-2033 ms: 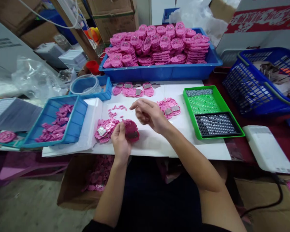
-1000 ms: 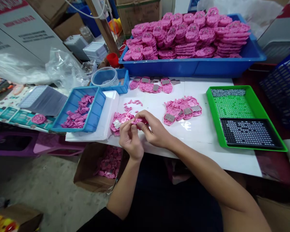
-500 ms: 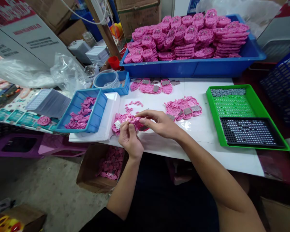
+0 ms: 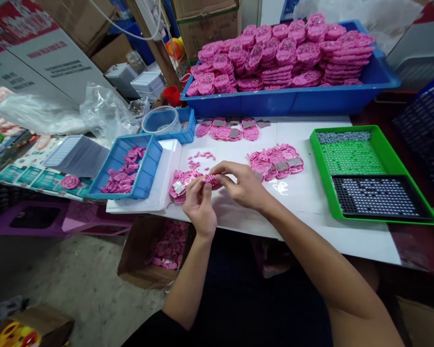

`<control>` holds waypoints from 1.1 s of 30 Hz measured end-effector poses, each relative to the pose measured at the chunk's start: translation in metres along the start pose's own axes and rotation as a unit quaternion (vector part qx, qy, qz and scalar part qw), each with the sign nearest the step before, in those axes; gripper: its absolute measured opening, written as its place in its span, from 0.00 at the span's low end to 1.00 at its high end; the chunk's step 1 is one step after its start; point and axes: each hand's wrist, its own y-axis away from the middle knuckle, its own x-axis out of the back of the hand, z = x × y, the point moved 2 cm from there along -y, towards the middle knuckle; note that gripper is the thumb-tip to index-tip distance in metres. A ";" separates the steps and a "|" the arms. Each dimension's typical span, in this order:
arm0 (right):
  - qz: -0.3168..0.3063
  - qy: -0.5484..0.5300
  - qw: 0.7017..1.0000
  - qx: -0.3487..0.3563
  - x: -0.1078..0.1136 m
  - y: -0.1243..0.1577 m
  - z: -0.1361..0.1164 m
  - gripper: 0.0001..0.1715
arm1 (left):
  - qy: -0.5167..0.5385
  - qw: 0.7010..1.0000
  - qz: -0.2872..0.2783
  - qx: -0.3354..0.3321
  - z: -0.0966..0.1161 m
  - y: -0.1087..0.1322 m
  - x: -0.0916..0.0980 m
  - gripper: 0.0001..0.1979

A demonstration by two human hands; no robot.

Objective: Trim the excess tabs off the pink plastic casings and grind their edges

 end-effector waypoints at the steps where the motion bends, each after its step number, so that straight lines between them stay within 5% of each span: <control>1: 0.000 0.002 1.000 0.000 -0.001 0.000 0.000 0.09 | 0.010 1.000 -0.004 0.007 -0.001 0.000 0.001 0.09; 8: -0.028 -0.010 1.000 -0.007 0.003 -0.001 -0.003 0.08 | 0.104 0.991 -0.036 0.071 -0.008 -0.003 0.006 0.07; 15: -0.118 -0.059 0.988 -0.082 0.021 -0.004 -0.003 0.15 | 0.133 0.980 -0.076 0.125 -0.012 -0.006 0.003 0.10; 20: 0.003 0.106 0.993 -0.049 0.035 -0.018 0.010 0.17 | 0.146 0.972 -0.086 0.160 -0.012 -0.008 -0.008 0.14; 23: 0.070 0.241 0.967 -0.033 0.043 -0.045 0.032 0.17 | 0.120 0.974 -0.060 0.182 -0.012 -0.008 -0.012 0.17; 28: -0.013 0.458 0.884 -0.097 0.041 -0.102 0.074 0.38 | 0.091 0.975 -0.073 0.190 -0.015 -0.007 -0.016 0.26; 33: 0.017 0.480 0.869 -0.116 0.033 -0.117 0.091 0.37 | -0.015 0.990 -0.082 0.115 -0.014 -0.003 -0.016 0.20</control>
